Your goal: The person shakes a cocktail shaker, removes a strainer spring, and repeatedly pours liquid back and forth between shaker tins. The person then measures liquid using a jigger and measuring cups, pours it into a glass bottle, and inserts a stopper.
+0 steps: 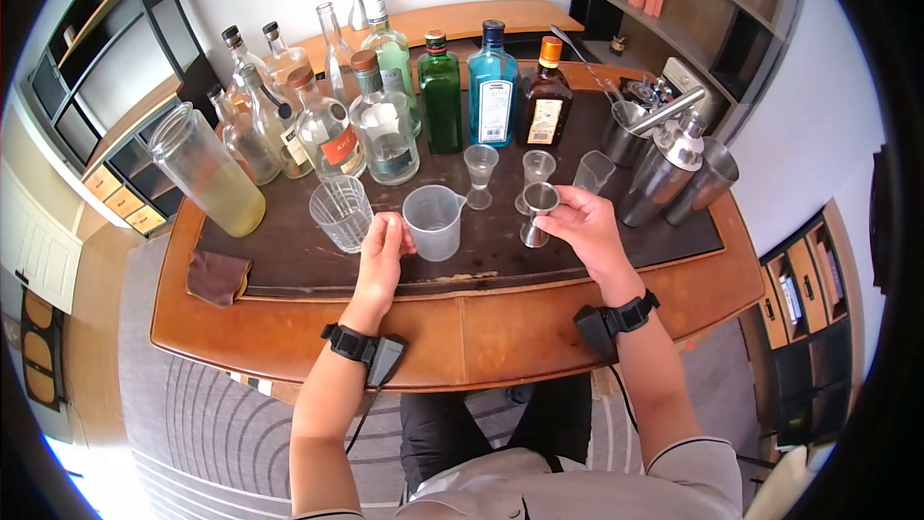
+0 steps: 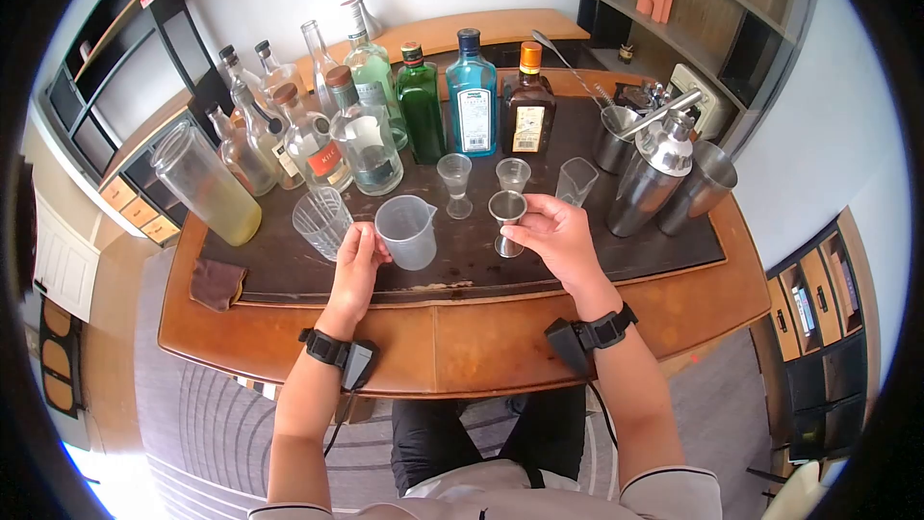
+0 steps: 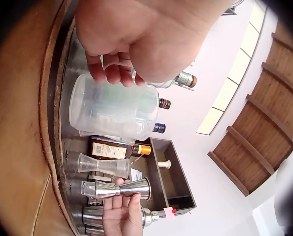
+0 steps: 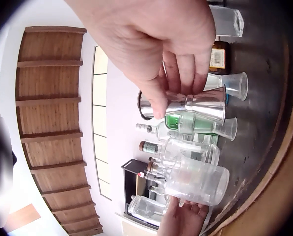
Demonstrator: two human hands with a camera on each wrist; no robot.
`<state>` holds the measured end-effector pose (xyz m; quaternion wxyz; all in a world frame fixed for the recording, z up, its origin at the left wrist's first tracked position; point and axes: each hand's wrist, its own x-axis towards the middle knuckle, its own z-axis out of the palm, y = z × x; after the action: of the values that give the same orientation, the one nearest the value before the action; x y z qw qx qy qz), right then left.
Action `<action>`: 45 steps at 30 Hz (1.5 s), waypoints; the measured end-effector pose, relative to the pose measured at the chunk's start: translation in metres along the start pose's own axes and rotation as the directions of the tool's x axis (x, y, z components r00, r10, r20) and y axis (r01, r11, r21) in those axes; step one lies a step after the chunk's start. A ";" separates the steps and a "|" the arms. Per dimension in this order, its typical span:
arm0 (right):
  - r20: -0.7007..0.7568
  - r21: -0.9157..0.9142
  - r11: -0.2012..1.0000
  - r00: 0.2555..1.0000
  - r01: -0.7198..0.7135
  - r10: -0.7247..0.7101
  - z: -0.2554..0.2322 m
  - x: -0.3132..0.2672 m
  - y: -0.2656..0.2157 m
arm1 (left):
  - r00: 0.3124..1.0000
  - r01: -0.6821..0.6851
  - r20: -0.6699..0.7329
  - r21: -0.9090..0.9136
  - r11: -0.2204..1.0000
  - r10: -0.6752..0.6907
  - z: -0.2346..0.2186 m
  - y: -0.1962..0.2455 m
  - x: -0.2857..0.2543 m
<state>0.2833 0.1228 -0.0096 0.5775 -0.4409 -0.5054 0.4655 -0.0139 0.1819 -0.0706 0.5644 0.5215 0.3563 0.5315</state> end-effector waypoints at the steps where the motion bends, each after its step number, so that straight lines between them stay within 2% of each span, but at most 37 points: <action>1: 0.000 -0.003 1.000 1.000 -0.002 0.002 -0.001 0.001 -0.002 | 1.000 0.000 -0.001 -0.005 1.000 0.000 0.001 0.001 -0.001; 26: -0.011 -0.057 0.998 1.000 -0.016 0.015 -0.015 0.015 -0.010 | 0.999 0.018 0.035 0.046 0.999 -0.019 0.001 0.004 -0.002; 29: -0.006 -0.094 0.995 0.999 -0.043 0.042 -0.020 0.023 -0.013 | 0.999 0.017 0.035 0.049 0.999 -0.019 0.001 0.004 -0.002; 31: -0.037 0.045 0.988 0.988 -0.151 0.153 -0.021 0.026 -0.016 | 0.999 0.018 0.032 0.051 0.999 -0.020 0.002 0.004 -0.002; 43: 0.042 -0.041 0.923 0.923 -0.381 0.383 -0.028 0.043 -0.047 | 0.999 0.025 0.024 0.056 0.998 -0.027 0.003 0.008 -0.003; 45: 0.058 -0.041 0.920 0.919 -0.389 0.391 -0.030 0.045 -0.049 | 1.000 -0.010 0.023 0.043 0.999 0.009 0.004 0.007 -0.003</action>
<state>0.3197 0.1569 0.0435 0.4500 -0.5257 -0.4326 0.5778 -0.0126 0.1770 -0.0633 0.5545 0.5413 0.3586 0.5205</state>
